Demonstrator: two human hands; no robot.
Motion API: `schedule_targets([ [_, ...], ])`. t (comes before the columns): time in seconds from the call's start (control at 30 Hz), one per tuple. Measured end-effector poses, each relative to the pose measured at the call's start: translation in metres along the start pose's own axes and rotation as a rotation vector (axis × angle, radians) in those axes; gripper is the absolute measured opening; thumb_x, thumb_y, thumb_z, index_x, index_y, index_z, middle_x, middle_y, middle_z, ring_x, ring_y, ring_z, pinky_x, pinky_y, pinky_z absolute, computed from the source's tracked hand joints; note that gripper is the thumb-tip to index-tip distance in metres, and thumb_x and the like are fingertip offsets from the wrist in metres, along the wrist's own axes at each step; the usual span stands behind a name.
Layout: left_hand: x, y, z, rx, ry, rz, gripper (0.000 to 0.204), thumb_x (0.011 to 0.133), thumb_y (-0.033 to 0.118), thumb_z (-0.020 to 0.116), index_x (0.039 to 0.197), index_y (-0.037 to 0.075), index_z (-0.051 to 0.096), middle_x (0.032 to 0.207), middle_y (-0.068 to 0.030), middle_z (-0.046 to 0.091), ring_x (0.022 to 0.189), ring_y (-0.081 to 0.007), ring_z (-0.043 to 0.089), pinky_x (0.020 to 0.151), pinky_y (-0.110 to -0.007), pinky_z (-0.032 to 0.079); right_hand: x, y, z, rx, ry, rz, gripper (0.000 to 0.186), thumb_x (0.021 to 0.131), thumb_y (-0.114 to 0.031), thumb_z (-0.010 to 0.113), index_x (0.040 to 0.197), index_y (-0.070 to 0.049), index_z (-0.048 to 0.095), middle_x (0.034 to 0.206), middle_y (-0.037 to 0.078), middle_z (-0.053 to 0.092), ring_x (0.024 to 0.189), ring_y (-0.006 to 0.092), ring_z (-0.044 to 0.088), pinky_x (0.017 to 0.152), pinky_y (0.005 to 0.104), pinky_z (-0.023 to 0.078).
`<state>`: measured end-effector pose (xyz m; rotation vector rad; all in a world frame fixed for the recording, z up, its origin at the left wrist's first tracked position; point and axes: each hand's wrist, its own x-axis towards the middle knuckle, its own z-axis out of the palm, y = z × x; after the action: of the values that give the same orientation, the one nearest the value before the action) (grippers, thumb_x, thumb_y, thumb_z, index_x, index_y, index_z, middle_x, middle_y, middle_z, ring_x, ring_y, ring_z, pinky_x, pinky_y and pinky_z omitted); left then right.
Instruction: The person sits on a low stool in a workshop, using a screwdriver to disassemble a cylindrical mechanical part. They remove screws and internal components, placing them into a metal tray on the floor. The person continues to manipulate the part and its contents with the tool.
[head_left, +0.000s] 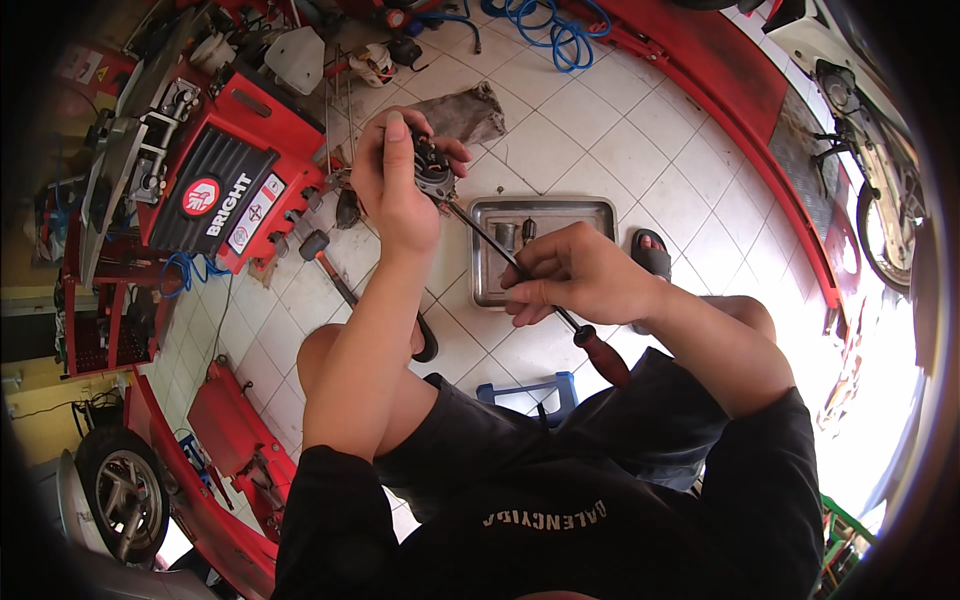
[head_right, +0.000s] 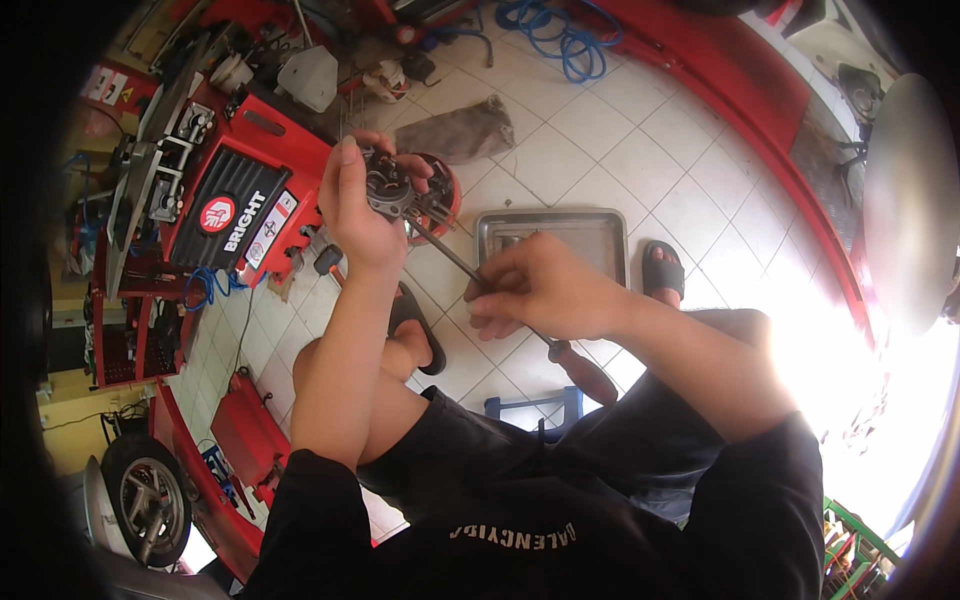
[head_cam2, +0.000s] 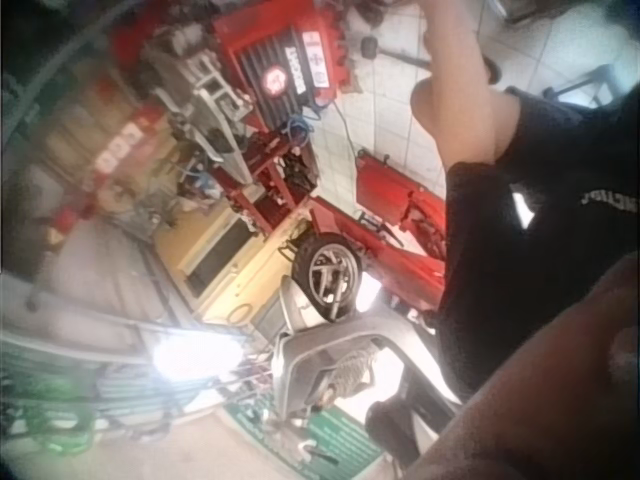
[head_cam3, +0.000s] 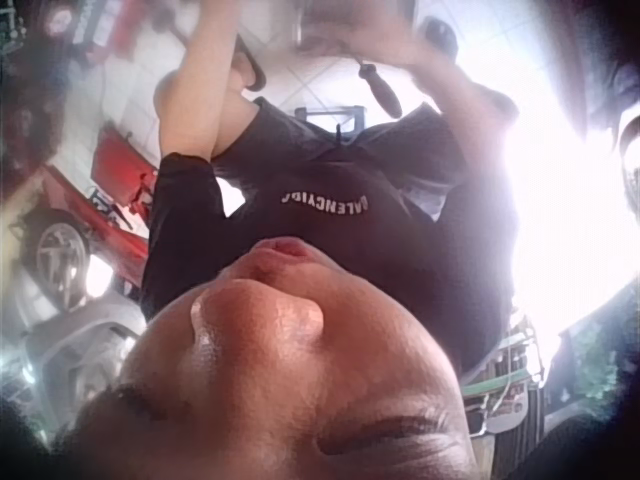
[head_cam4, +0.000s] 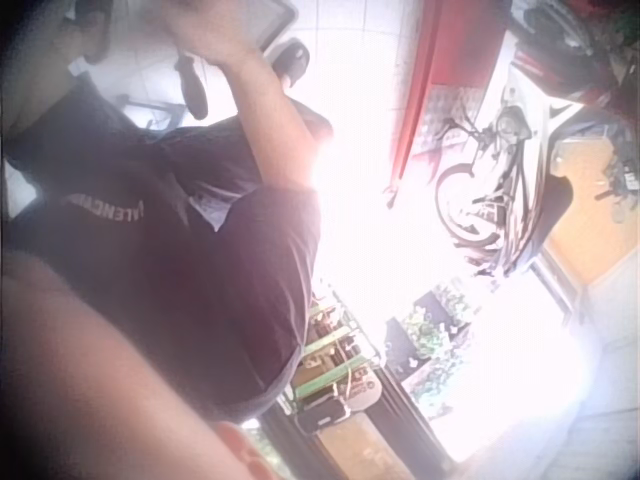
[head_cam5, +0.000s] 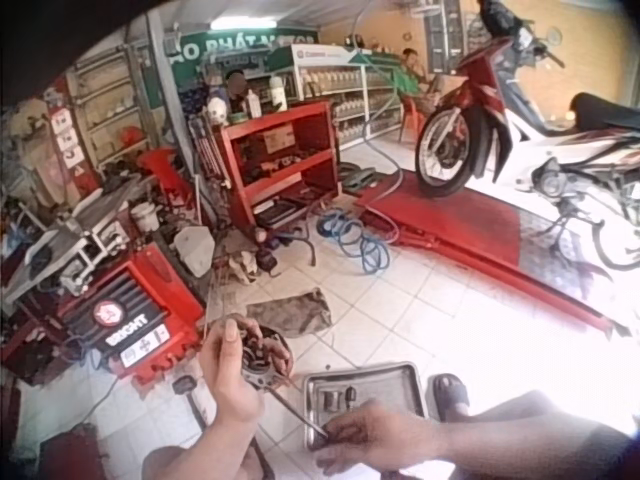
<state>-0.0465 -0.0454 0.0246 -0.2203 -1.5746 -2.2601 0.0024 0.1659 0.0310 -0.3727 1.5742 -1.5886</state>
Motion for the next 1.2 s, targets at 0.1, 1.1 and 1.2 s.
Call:
schedule_targets([
  [0.1, -0.002, -0.001, -0.001, 0.01, -0.026, 0.018, 0.034, 0.106, 0.035, 0.051, 0.103, 0.001, 0.053, 0.097, -0.0073, 0.055, 0.069, -0.0229, 0.069, 0.056, -0.031, 0.053, 0.0, -0.009, -0.004, -0.14, 0.077, 0.033, 0.026, 0.099, -0.014, 0.067, 0.106, 0.011, 0.067, 0.092, 0.018, 0.073, 0.079, 0.0216, 0.075, 0.071, 0.0297, 0.062],
  [1.1, -0.01, -0.011, -0.008, -0.602, 0.258, -0.615, 0.031, 0.102, 0.038, 0.055, 0.101, 0.007, 0.061, 0.089, -0.008, 0.062, 0.081, -0.0329, 0.065, 0.075, -0.039, 0.051, 0.01, 0.0, -0.007, -0.362, 0.219, -0.073, 0.033, 0.073, -0.023, 0.089, 0.086, 0.002, 0.072, 0.077, 0.01, 0.073, 0.073, 0.0164, 0.071, 0.068, 0.0304, 0.055],
  [1.2, -0.009, -0.011, -0.008, -0.651, 0.322, -0.677, 0.031, 0.102, 0.038, 0.056, 0.099, 0.008, 0.062, 0.089, -0.0087, 0.063, 0.086, -0.0334, 0.065, 0.078, -0.039, 0.051, 0.009, 0.001, -0.004, -0.362, 0.217, -0.095, 0.03, 0.08, -0.02, 0.085, 0.09, 0.003, 0.07, 0.076, 0.01, 0.07, 0.071, 0.0146, 0.068, 0.067, 0.0301, 0.054],
])
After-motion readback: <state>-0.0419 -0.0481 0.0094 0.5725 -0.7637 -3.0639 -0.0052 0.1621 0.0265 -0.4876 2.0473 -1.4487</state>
